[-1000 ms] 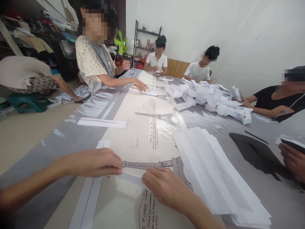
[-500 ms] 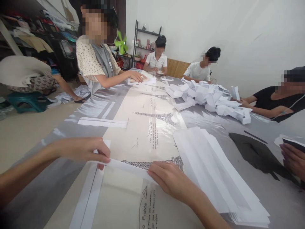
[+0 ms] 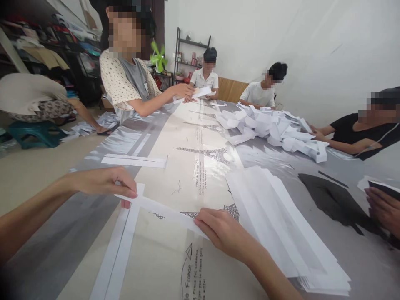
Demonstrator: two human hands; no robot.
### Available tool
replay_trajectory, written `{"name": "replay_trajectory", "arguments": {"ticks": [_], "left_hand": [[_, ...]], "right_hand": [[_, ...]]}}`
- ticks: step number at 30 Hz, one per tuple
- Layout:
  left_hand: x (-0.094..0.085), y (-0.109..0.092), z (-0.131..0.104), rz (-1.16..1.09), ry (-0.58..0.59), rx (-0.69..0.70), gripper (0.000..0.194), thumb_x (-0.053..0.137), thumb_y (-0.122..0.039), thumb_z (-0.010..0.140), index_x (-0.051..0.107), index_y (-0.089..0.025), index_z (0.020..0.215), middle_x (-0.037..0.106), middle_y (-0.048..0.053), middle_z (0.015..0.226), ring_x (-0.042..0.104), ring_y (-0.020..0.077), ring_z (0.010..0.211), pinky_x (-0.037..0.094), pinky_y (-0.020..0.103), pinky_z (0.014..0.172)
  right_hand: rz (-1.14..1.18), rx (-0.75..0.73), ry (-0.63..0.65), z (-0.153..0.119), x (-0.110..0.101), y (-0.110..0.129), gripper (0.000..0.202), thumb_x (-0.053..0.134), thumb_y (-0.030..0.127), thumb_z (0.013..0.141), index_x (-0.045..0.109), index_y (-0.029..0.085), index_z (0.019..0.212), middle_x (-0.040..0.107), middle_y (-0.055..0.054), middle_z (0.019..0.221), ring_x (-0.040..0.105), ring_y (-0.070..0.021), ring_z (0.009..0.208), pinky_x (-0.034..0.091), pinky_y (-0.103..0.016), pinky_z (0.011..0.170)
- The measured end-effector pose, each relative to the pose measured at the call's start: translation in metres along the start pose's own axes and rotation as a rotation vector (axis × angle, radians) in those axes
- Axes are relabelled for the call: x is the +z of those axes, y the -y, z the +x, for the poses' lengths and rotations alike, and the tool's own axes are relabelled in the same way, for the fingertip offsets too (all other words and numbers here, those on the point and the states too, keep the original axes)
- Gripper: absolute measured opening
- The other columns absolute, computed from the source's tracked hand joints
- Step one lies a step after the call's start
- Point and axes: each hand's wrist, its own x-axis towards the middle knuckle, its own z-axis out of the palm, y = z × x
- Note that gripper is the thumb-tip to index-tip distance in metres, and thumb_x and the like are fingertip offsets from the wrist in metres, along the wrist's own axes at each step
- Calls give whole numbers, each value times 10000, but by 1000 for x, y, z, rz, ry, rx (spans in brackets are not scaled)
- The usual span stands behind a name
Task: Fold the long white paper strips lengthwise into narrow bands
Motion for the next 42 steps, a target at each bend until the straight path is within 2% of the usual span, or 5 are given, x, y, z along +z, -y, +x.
{"name": "replay_trajectory", "arguments": {"ticks": [24, 30, 34, 37, 42], "left_hand": [[-15, 6, -20, -81, -164, -65, 306, 629, -361, 981, 770, -104, 895, 767, 74, 821, 698, 161, 752, 530, 233, 743], [-16, 12, -18, 63, -282, 20, 449, 416, -355, 956, 774, -89, 1013, 706, -83, 777, 662, 164, 833, 451, 257, 729], [-15, 6, -17, -25, -292, 70, 263, 635, -308, 940, 792, -128, 1050, 778, 42, 932, 703, 153, 808, 516, 254, 773], [-14, 2, -17, -70, -292, 81, 249, 680, -322, 958, 782, -144, 1099, 775, 104, 1023, 721, 174, 838, 544, 270, 797], [-13, 3, -13, -36, -271, 14, 287, 651, -361, 984, 750, -137, 1134, 768, 89, 1000, 699, 174, 878, 517, 248, 797]], "right_hand": [[61, 66, -34, -2, -4, -9, 370, 351, 378, 1112, 553, 224, 844, 536, 6, 746, 461, -141, 615, 344, -298, 582], [289, 153, -4, 2, -5, -4, 343, 376, 432, 1104, 651, 235, 1046, 672, -25, 817, 561, -154, 679, 437, -292, 608], [701, 287, 159, 7, -8, 2, 371, 444, 497, 1071, 700, 230, 1112, 693, -22, 820, 619, -151, 677, 501, -303, 649], [752, 341, 114, 8, -9, 3, 355, 556, 512, 1020, 758, 226, 958, 683, -25, 858, 563, -131, 668, 470, -282, 625], [750, 388, 20, 10, -6, 1, 271, 682, 484, 948, 776, 273, 1090, 707, -27, 952, 540, -140, 716, 439, -279, 629]]}}
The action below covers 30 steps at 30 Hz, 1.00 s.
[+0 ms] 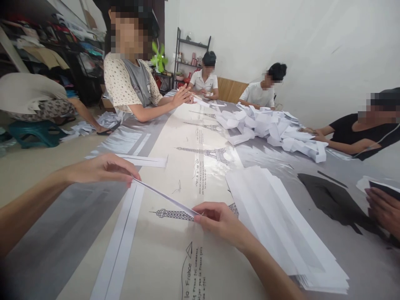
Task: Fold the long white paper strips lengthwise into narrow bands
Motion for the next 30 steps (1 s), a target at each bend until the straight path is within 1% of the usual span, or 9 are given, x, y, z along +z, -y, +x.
{"name": "replay_trajectory", "arguments": {"ticks": [3, 7, 9, 13, 16, 21, 25, 28, 30], "left_hand": [[2, 2, 3, 24, -13, 2, 278, 633, -343, 991, 741, -120, 1118, 756, 67, 935, 672, 166, 883, 503, 239, 795], [3, 5, 5, -18, -14, 58, 248, 642, -320, 981, 718, -135, 1127, 720, 83, 1138, 644, 195, 1046, 499, 293, 936], [3, 6, 6, -38, -22, 83, 264, 667, -339, 962, 708, -155, 1146, 702, 84, 1183, 635, 209, 1086, 500, 313, 971], [3, 8, 5, -23, -18, 52, 332, 700, -410, 931, 712, -188, 1178, 705, 85, 1192, 652, 216, 1071, 525, 293, 937], [3, 7, 4, -4, 5, 15, 326, 674, -440, 944, 729, -209, 1168, 714, 77, 1189, 666, 214, 1061, 526, 270, 914], [9, 5, 7, 64, 38, -2, 296, 637, -441, 959, 761, -211, 1097, 744, 61, 1073, 679, 213, 991, 524, 271, 871], [13, 4, 10, 73, 110, -27, 253, 677, -418, 928, 779, -190, 967, 755, 49, 958, 678, 184, 871, 518, 246, 798], [13, 6, 10, 71, 98, -8, 231, 687, -398, 925, 792, -213, 1017, 753, 44, 968, 673, 174, 869, 509, 243, 796], [10, 7, 10, 83, 74, 6, 222, 685, -379, 929, 797, -230, 1051, 745, 40, 966, 663, 162, 856, 498, 238, 791]], "right_hand": [[-11, 7, -29, 1, 2, -2, 283, 692, 492, 937, 777, 283, 1108, 690, -15, 891, 553, -148, 727, 440, -286, 644], [-11, 28, -73, 0, 3, -1, 314, 693, 519, 929, 780, 285, 1120, 642, -3, 798, 546, -157, 722, 448, -298, 661], [-7, 45, -88, 0, 3, 1, 323, 680, 532, 935, 782, 289, 1120, 640, -4, 791, 537, -157, 724, 452, -299, 670], [-26, 54, -104, -1, 4, 4, 336, 642, 547, 952, 786, 284, 1105, 619, -1, 763, 517, -159, 709, 449, -298, 663], [-29, 32, -134, 0, 6, 2, 320, 629, 530, 957, 795, 273, 1050, 613, -1, 750, 516, -162, 684, 450, -299, 642], [-42, -32, -249, 2, 12, -6, 224, 683, 460, 926, 800, 273, 959, 694, -29, 902, 598, -184, 753, 501, -316, 670], [-77, -104, -260, 3, 14, -10, 208, 688, 439, 925, 814, 287, 988, 713, -45, 939, 644, -209, 817, 553, -357, 747], [-90, -100, -257, 3, 12, -11, 241, 693, 457, 921, 817, 297, 1053, 726, -50, 956, 666, -218, 845, 577, -375, 773], [-73, -82, -304, 2, 10, -12, 307, 726, 473, 896, 794, 307, 1145, 740, -46, 968, 684, -231, 878, 595, -391, 800]]}}
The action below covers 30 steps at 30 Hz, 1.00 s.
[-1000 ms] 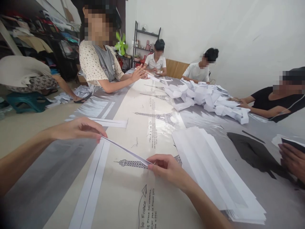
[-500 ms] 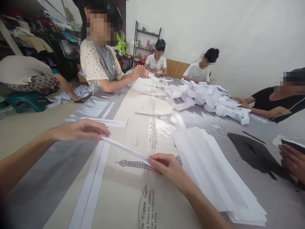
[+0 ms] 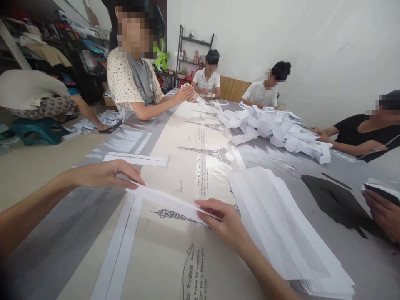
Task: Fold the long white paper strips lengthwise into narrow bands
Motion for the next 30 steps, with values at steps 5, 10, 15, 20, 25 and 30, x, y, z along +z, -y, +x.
{"name": "replay_trajectory", "arguments": {"ticks": [5, 10, 15, 20, 25, 30], "left_hand": [[-5, -2, -3, 9, -35, 7, 210, 692, -385, 923, 793, -210, 977, 726, 29, 945, 636, 145, 822, 485, 230, 771], [-4, -11, -5, 0, -26, 23, 218, 652, -330, 966, 760, -143, 939, 682, 10, 887, 589, 117, 805, 455, 193, 770], [-8, -11, -10, -49, -28, 70, 170, 649, -250, 964, 756, -120, 945, 678, 13, 874, 575, 108, 791, 441, 175, 744], [-14, 2, -13, -121, 46, 57, 184, 695, -277, 930, 761, -131, 839, 648, 5, 788, 562, 119, 761, 445, 192, 727], [-12, 18, -9, -224, 107, 29, 232, 758, -361, 881, 760, -163, 759, 634, 11, 712, 575, 143, 715, 477, 212, 672], [-9, 31, -7, -309, 132, 20, 184, 793, -359, 851, 798, -181, 806, 670, 19, 687, 589, 122, 619, 478, 182, 573]], "right_hand": [[48, 35, -98, -2, -5, 5, 267, 799, 497, 822, 842, 277, 967, 787, -66, 942, 717, -275, 870, 607, -393, 742], [243, 147, -131, -3, -6, 11, 274, 837, 484, 785, 849, 244, 916, 769, -68, 855, 698, -270, 825, 562, -340, 651], [501, 232, -98, 0, -4, 7, 303, 880, 468, 749, 837, 202, 888, 740, -67, 814, 672, -222, 788, 539, -285, 645], [689, 195, -100, 0, -1, 4, 234, 869, 403, 797, 814, 193, 884, 739, -56, 864, 666, -190, 830, 563, -273, 763], [776, 196, -148, -1, 2, 4, 217, 829, 385, 855, 812, 188, 946, 738, -46, 925, 650, -154, 795, 580, -227, 722], [791, 250, -183, 0, 2, 2, 236, 846, 364, 843, 810, 173, 978, 728, -41, 944, 638, -127, 787, 594, -172, 668]]}}
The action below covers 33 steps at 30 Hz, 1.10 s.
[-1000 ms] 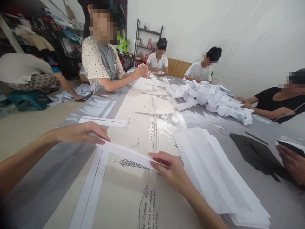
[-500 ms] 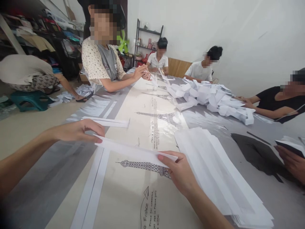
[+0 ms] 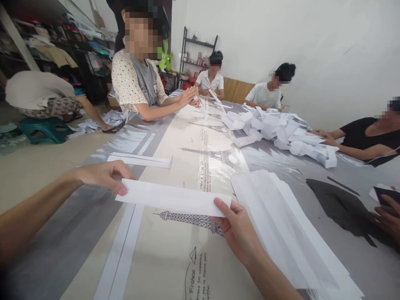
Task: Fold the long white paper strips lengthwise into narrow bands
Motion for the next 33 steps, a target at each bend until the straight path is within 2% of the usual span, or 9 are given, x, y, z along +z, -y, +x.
{"name": "replay_trajectory", "arguments": {"ticks": [13, 15, 18, 20, 21, 24, 26, 29, 33], "left_hand": [[5, -1, 6, 49, -51, 0, 286, 714, -415, 914, 774, -158, 805, 694, 48, 722, 629, 148, 676, 501, 220, 658], [9, -3, 9, 122, -71, -9, 321, 659, -445, 942, 765, -159, 843, 686, 40, 729, 625, 147, 663, 492, 228, 656], [15, -10, 11, 347, -137, -64, 320, 578, -450, 972, 746, -179, 948, 686, 27, 758, 619, 147, 631, 452, 225, 600], [20, -18, 11, 568, -203, -82, 282, 543, -409, 979, 732, -200, 977, 680, 22, 753, 616, 157, 638, 419, 231, 582], [22, -22, 10, 687, -242, -70, 266, 526, -383, 981, 726, -208, 958, 667, 21, 738, 609, 163, 645, 407, 239, 591], [33, -29, 7, 933, -294, -7, 290, 485, -334, 994, 665, -211, 803, 601, 18, 658, 565, 172, 606, 366, 270, 599], [46, -27, 4, 1021, -292, -62, 290, 508, -306, 979, 613, -207, 728, 580, 23, 637, 558, 179, 581, 349, 282, 581], [75, -18, 1, 1119, -295, -243, 161, 556, -225, 932, 642, -194, 800, 652, 56, 745, 629, 214, 650, 378, 295, 578], [110, -9, 8, 1294, -226, -177, 159, 563, -226, 975, 696, -156, 922, 690, 113, 917, 664, 257, 802, 474, 349, 709]], "right_hand": [[-170, -101, -108, 8, -10, 2, 293, 837, 437, 831, 797, 168, 940, 757, -69, 1012, 693, -177, 872, 622, -219, 708], [-365, -280, -269, 5, -13, 2, 259, 818, 426, 845, 790, 168, 848, 765, -57, 885, 704, -188, 764, 617, -256, 631], [-744, -837, -545, -4, -17, 6, 80, 814, 280, 844, 810, 204, 870, 767, -18, 759, 724, -201, 671, 608, -288, 569], [-958, -1232, -397, -13, -15, 9, 232, 795, 130, 824, 813, 267, 1010, 804, 1, 856, 767, -214, 753, 645, -311, 650], [-1049, -1368, -200, -18, -12, 10, 365, 773, 67, 817, 793, 305, 1093, 815, 8, 943, 782, -218, 822, 660, -326, 709], [-1255, -1389, 281, -30, 6, 4, 509, 620, -5, 887, 712, 334, 1254, 806, 12, 1062, 768, -210, 989, 658, -369, 843], [-1359, -1325, 495, -36, 20, -6, 438, 536, 5, 934, 689, 224, 1282, 789, -61, 1129, 730, -232, 1086, 627, -405, 922], [-1380, -1310, 674, -41, 34, -22, 307, 496, 43, 966, 703, 125, 1178, 772, -118, 1123, 706, -241, 1034, 600, -417, 932], [-1398, -1359, 699, -42, 41, -34, 203, 527, 70, 974, 721, 114, 1015, 764, -91, 958, 678, -208, 859, 577, -386, 904]]}}
